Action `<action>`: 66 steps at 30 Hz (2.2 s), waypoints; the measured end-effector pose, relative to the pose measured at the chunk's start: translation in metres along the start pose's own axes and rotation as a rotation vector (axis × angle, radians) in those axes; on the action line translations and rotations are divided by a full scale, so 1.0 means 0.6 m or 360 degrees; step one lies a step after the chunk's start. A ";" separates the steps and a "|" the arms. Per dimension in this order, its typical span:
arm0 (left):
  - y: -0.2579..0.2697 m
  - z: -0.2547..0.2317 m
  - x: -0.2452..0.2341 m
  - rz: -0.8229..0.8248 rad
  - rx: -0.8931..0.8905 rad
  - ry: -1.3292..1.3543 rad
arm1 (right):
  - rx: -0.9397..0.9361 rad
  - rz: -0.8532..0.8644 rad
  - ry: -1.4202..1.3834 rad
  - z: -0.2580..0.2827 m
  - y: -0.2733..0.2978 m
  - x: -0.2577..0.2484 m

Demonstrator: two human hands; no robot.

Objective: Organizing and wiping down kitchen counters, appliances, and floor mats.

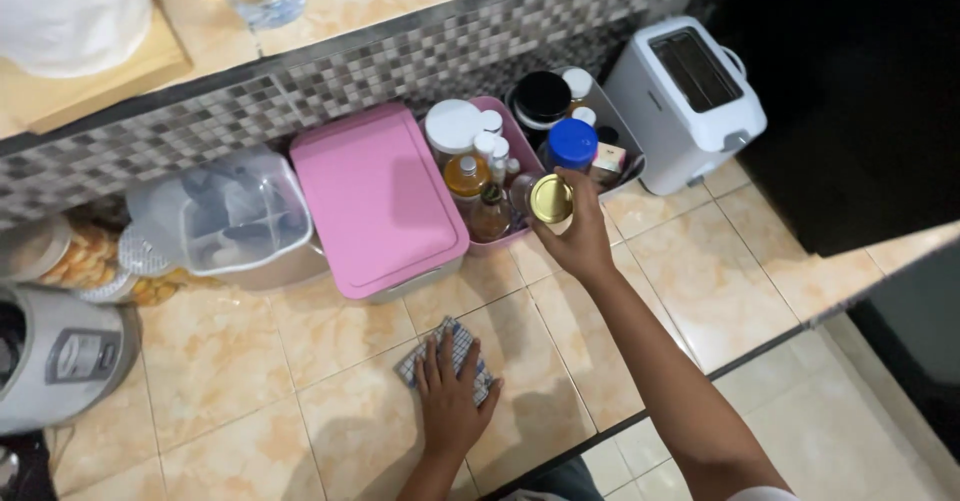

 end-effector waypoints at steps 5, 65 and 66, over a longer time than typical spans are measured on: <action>0.005 0.001 0.003 0.0055 -0.0066 0.0020 | 0.0155 0.0176 0.0162 0.003 -0.014 0.016; -0.097 -0.095 0.042 0.0073 0.0365 0.0885 | 0.0389 0.0718 -0.0135 0.006 0.384 0.229; -0.073 -0.083 0.030 0.0097 0.0328 0.0718 | 0.0064 0.0812 -0.0321 0.032 0.410 0.261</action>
Point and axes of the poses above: each hand's wrist, its own y-axis away from the middle knuckle, its own x-axis out of the palm, z = x × y, the point moved 3 cm from there along -y, towards the middle knuckle, and after that the axes turned 13 degrees about z, right-handed, at the moved point
